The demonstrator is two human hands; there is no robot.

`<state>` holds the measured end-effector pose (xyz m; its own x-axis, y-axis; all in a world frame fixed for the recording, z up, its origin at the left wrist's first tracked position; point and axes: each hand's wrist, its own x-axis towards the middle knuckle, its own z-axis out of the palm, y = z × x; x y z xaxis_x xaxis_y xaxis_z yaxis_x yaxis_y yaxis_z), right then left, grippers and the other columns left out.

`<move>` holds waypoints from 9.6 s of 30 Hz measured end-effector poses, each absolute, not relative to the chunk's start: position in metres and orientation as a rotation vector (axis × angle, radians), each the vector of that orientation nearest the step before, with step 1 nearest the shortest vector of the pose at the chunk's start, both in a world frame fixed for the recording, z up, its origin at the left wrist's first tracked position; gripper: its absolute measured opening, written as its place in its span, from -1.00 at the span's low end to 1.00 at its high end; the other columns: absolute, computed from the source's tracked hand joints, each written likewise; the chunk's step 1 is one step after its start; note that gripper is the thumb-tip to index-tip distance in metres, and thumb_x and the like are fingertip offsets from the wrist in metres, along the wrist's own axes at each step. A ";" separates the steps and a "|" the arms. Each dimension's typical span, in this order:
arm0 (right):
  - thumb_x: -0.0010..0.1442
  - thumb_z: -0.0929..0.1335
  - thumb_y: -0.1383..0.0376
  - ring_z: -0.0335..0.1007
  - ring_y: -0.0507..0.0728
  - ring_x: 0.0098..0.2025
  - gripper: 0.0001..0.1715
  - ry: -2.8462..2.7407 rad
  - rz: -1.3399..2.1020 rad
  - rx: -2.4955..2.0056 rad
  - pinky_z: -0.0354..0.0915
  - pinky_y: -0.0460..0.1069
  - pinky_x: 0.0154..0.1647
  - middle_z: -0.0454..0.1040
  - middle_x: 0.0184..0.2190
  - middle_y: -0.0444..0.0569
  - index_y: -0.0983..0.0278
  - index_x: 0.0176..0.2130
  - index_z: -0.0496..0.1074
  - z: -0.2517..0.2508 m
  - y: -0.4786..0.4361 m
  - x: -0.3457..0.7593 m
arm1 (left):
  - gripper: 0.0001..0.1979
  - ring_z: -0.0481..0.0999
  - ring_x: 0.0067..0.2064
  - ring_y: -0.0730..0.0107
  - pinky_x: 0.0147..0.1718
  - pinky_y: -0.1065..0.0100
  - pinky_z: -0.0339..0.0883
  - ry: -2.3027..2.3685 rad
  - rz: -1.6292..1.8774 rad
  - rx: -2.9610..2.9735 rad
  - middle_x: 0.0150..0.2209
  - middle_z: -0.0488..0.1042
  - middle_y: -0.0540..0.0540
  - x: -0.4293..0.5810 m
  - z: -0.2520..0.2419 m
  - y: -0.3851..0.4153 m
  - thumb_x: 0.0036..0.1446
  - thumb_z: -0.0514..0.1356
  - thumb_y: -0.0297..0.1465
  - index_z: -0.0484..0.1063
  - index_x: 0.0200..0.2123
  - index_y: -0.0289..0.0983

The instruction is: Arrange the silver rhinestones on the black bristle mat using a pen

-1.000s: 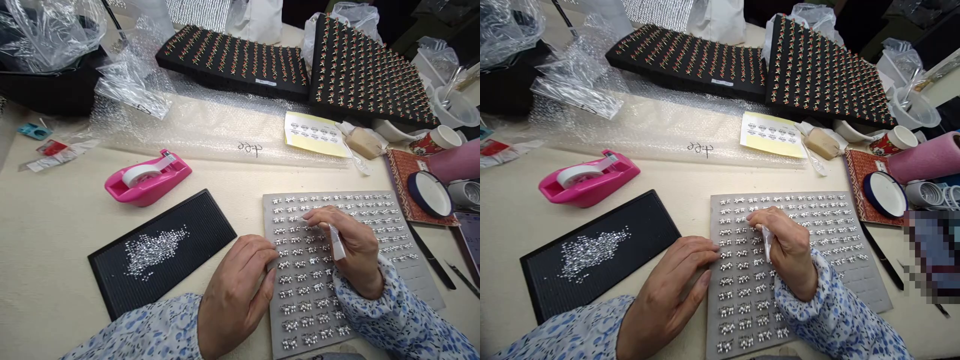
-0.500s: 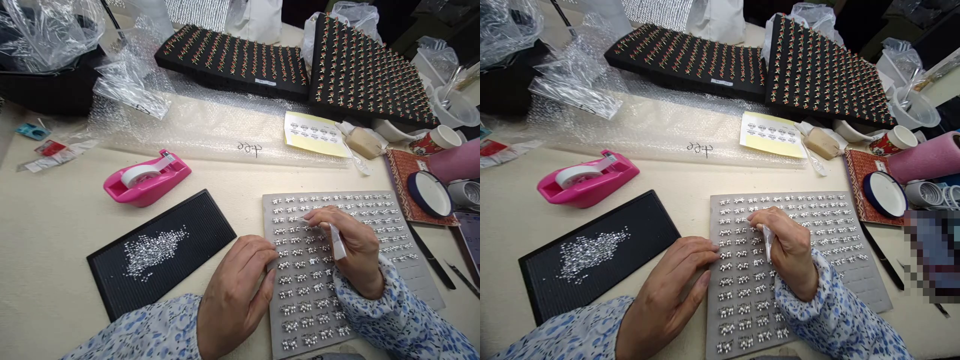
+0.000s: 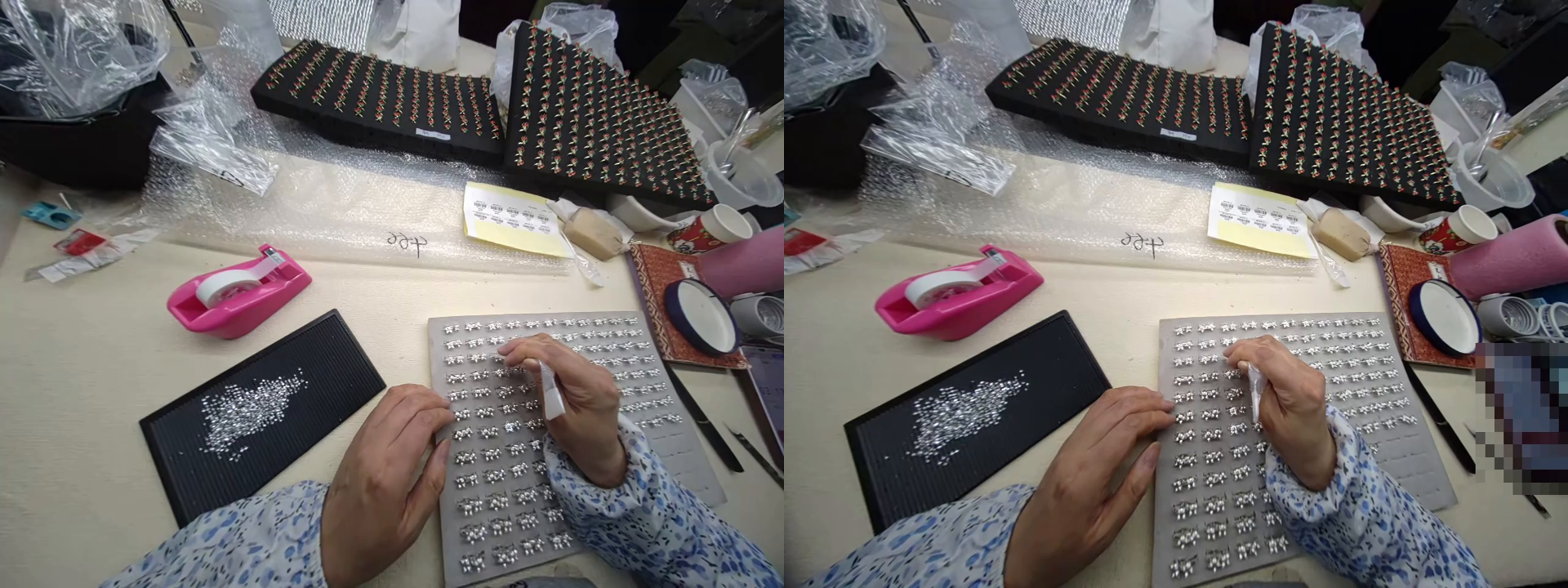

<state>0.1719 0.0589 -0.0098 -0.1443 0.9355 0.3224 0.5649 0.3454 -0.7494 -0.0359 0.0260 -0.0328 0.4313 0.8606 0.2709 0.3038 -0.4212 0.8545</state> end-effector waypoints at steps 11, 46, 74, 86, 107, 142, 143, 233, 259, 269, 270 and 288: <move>0.16 0.23 0.50 0.44 0.07 -0.27 -0.73 -1.723 0.515 -1.328 0.40 0.08 -0.20 0.48 -0.36 -0.09 0.22 -0.32 0.45 -0.015 0.056 0.179 | -0.77 0.28 -0.04 0.20 -0.05 0.08 0.24 0.990 0.921 1.948 -0.14 0.35 -0.21 -0.038 -0.032 0.024 0.14 0.05 -0.62 0.33 -0.12 -0.40; 0.16 0.23 0.47 0.45 0.06 -0.27 -0.75 -1.783 0.582 -1.334 0.42 0.05 -0.24 0.49 -0.38 -0.09 0.23 -0.34 0.44 -0.011 0.057 0.179 | -0.77 0.29 -0.04 0.18 -0.06 0.06 0.27 0.996 0.913 1.953 -0.14 0.36 -0.22 -0.038 -0.032 0.025 0.14 0.05 -0.61 0.33 -0.12 -0.38; 0.16 0.23 0.48 0.45 0.06 -0.27 -0.75 -1.777 0.537 -1.359 0.41 0.05 -0.22 0.49 -0.38 -0.10 0.23 -0.35 0.45 -0.011 0.059 0.179 | -0.78 0.27 -0.04 0.21 -0.04 0.10 0.23 0.988 0.909 1.961 -0.14 0.34 -0.21 -0.039 -0.032 0.024 0.15 0.05 -0.62 0.33 -0.12 -0.42; 0.23 0.21 0.31 0.44 0.04 -0.33 -0.77 -1.562 0.753 -1.471 0.42 0.01 -0.33 0.46 -0.26 -0.04 0.23 -0.23 0.43 0.007 0.050 0.184 | -0.78 0.26 -0.02 0.21 -0.03 0.10 0.21 0.992 0.885 1.969 -0.13 0.33 -0.20 -0.039 -0.035 0.025 0.16 0.04 -0.61 0.32 -0.12 -0.40; 0.09 0.29 0.55 0.46 0.10 -0.19 -0.69 -1.547 0.734 -1.232 0.45 0.09 -0.20 0.51 -0.30 -0.11 0.20 -0.23 0.42 -0.017 0.049 0.192 | -0.77 0.26 0.00 0.21 -0.03 0.09 0.22 1.009 0.849 2.030 -0.10 0.33 -0.20 -0.041 -0.033 0.025 0.17 0.03 -0.60 0.30 -0.09 -0.38; 0.10 0.30 0.52 0.46 0.10 -0.21 -0.70 -1.574 0.744 -1.241 0.46 0.10 -0.27 0.51 -0.31 -0.12 0.15 -0.25 0.43 -0.017 0.050 0.193 | -0.77 0.27 -0.01 0.19 -0.04 0.06 0.25 1.012 0.855 2.033 -0.11 0.33 -0.21 -0.040 -0.033 0.025 0.16 0.04 -0.61 0.30 -0.10 -0.38; 0.09 0.31 0.52 0.46 0.10 -0.22 -0.70 -1.571 0.739 -1.234 0.45 0.10 -0.27 0.51 -0.32 -0.13 0.16 -0.25 0.43 -0.018 0.050 0.193 | -0.77 0.27 -0.01 0.19 -0.04 0.06 0.25 1.010 0.858 2.032 -0.11 0.33 -0.21 -0.040 -0.033 0.025 0.16 0.03 -0.61 0.30 -0.10 -0.38; 0.07 0.33 0.49 0.48 0.11 -0.26 -0.77 -1.489 0.594 -1.290 0.46 0.10 -0.29 0.51 -0.37 -0.13 0.17 -0.31 0.44 -0.018 0.051 0.197 | -0.77 0.25 0.00 0.20 -0.04 0.07 0.23 1.014 0.842 2.071 -0.10 0.33 -0.21 -0.042 -0.034 0.026 0.17 0.04 -0.58 0.30 -0.09 -0.39; 0.04 0.34 0.55 0.47 0.13 -0.24 -0.69 -1.507 0.633 -1.243 0.46 0.12 -0.33 0.50 -0.36 -0.13 0.17 -0.27 0.45 -0.018 0.049 0.199 | -0.76 0.26 -0.01 0.18 -0.04 0.04 0.23 1.022 0.834 2.070 -0.10 0.33 -0.21 -0.042 -0.034 0.025 0.17 0.04 -0.59 0.29 -0.08 -0.37; 0.06 0.33 0.52 0.47 0.13 -0.26 -0.73 -1.513 0.585 -1.295 0.46 0.11 -0.33 0.50 -0.38 -0.12 0.15 -0.30 0.44 -0.016 0.049 0.198 | -0.76 0.27 -0.01 0.17 -0.04 0.04 0.23 1.017 0.839 2.065 -0.11 0.33 -0.21 -0.042 -0.034 0.026 0.17 0.03 -0.59 0.30 -0.08 -0.37; 0.06 0.33 0.51 0.47 0.13 -0.27 -0.74 -1.494 0.565 -1.292 0.46 0.11 -0.34 0.50 -0.38 -0.11 0.15 -0.31 0.44 -0.015 0.049 0.197 | -0.76 0.27 -0.01 0.17 -0.05 0.04 0.24 1.018 0.838 2.068 -0.11 0.33 -0.21 -0.042 -0.034 0.025 0.17 0.04 -0.59 0.30 -0.08 -0.36; 0.09 0.35 0.30 0.49 0.14 -0.24 -0.90 -1.255 0.694 -1.536 0.45 0.05 -0.19 0.53 -0.30 0.04 0.24 -0.34 0.47 0.020 0.030 0.275 | -0.73 0.30 -0.07 0.14 -0.11 0.05 0.23 1.012 0.860 2.232 -0.15 0.39 -0.18 -0.043 -0.028 0.017 0.08 0.12 -0.61 0.32 -0.11 -0.33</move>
